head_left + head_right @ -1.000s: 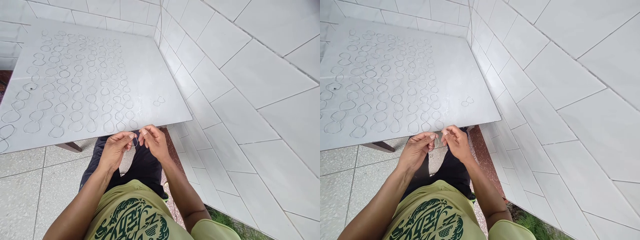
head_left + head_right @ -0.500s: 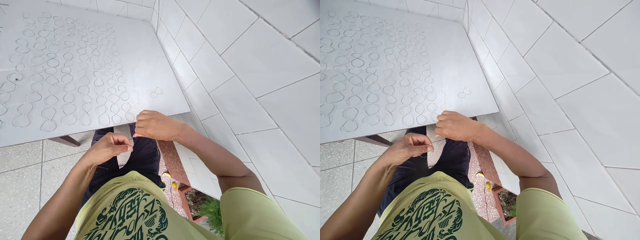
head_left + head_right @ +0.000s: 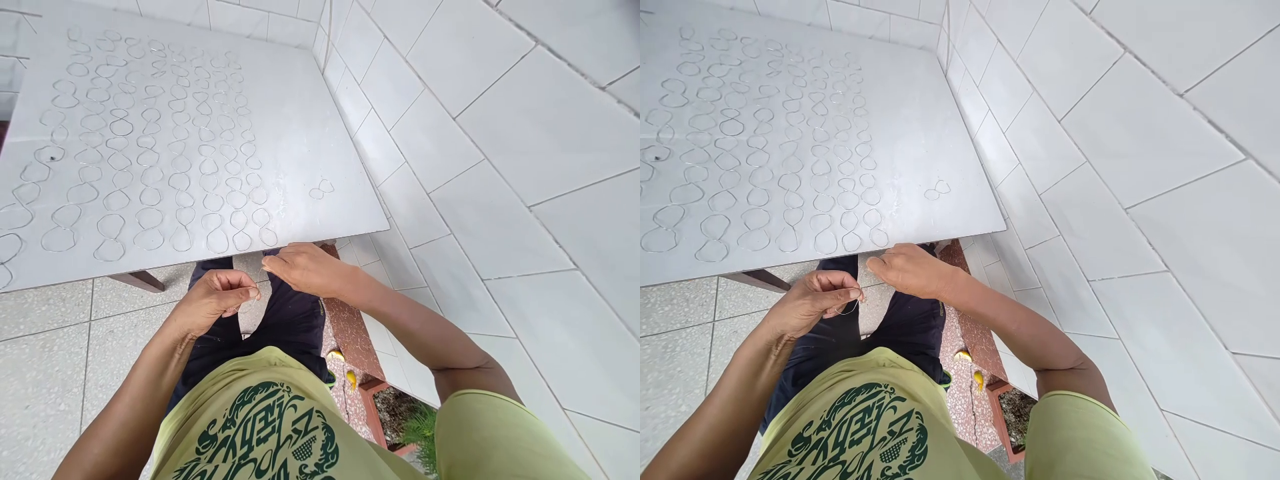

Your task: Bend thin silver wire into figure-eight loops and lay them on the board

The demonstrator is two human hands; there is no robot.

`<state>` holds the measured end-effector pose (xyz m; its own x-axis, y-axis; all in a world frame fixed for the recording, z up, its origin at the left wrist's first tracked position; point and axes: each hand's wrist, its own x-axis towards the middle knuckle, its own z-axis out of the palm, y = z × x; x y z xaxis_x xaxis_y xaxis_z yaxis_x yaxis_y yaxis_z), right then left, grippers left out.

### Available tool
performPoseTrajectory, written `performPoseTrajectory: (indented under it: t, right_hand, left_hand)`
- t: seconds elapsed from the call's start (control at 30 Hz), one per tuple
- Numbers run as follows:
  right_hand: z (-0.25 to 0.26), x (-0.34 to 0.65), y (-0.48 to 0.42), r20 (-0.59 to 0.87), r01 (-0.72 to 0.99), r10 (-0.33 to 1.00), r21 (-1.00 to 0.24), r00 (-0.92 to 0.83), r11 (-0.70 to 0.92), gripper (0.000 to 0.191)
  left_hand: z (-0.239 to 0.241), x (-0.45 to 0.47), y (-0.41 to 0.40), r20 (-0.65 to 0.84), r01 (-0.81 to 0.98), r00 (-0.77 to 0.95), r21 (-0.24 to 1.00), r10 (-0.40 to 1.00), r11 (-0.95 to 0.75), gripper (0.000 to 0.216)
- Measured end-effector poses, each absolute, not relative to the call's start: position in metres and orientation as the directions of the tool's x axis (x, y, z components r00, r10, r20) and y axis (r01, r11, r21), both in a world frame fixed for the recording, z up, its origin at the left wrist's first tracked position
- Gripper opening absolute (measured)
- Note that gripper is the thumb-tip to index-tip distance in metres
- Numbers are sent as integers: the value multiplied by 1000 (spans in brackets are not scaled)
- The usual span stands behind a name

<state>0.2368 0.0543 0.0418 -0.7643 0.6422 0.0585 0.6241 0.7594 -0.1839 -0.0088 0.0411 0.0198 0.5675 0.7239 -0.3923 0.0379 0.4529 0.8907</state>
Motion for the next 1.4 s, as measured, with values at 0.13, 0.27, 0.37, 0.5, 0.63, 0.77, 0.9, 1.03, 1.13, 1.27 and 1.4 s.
performPoseTrajectory:
  t: [0.13,0.27,0.37,0.5,0.63,0.77,0.9,1.03,1.13,1.27,1.4]
  right_hand:
    - [34,237,54,93,641,657,-157,-748,752,29]
    - [33,237,50,130,698,734,-237,-667,676,33]
    - [36,236,45,70,727,806,-393,-587,563,22]
    - [38,233,38,-41,695,797,-517,-602,499,22]
    - [39,231,35,-66,687,793,-547,-605,479,37]
    - [43,234,40,-46,647,773,-579,-633,496,19]
    - [47,237,49,-10,586,720,-589,-694,556,26]
    - [38,231,47,48,584,757,-605,-652,542,28]
    - [29,228,43,70,594,776,-603,-626,533,29]
    - [31,229,47,97,623,705,-396,-702,675,24]
    - [42,228,55,3,648,660,-193,-751,737,33]
  left_hand:
    - [19,-13,43,-408,49,582,881,703,471,26]
    - [19,-16,45,-398,25,572,883,718,469,26]
    - [20,-16,47,-395,-3,547,881,738,474,27]
    - [20,-15,48,-399,-9,540,878,742,479,28]
    - [18,-14,47,-409,-3,552,871,727,491,29]
    - [14,-15,46,-405,26,600,872,690,489,28]
    - [12,-15,45,-400,54,649,873,647,485,29]
    - [12,-13,43,-379,62,655,890,654,453,31]
    - [12,-14,41,-361,46,661,895,658,444,30]
    - [8,-15,40,-363,3,673,872,644,489,30]
    - [4,-13,40,-363,12,693,870,623,494,30]
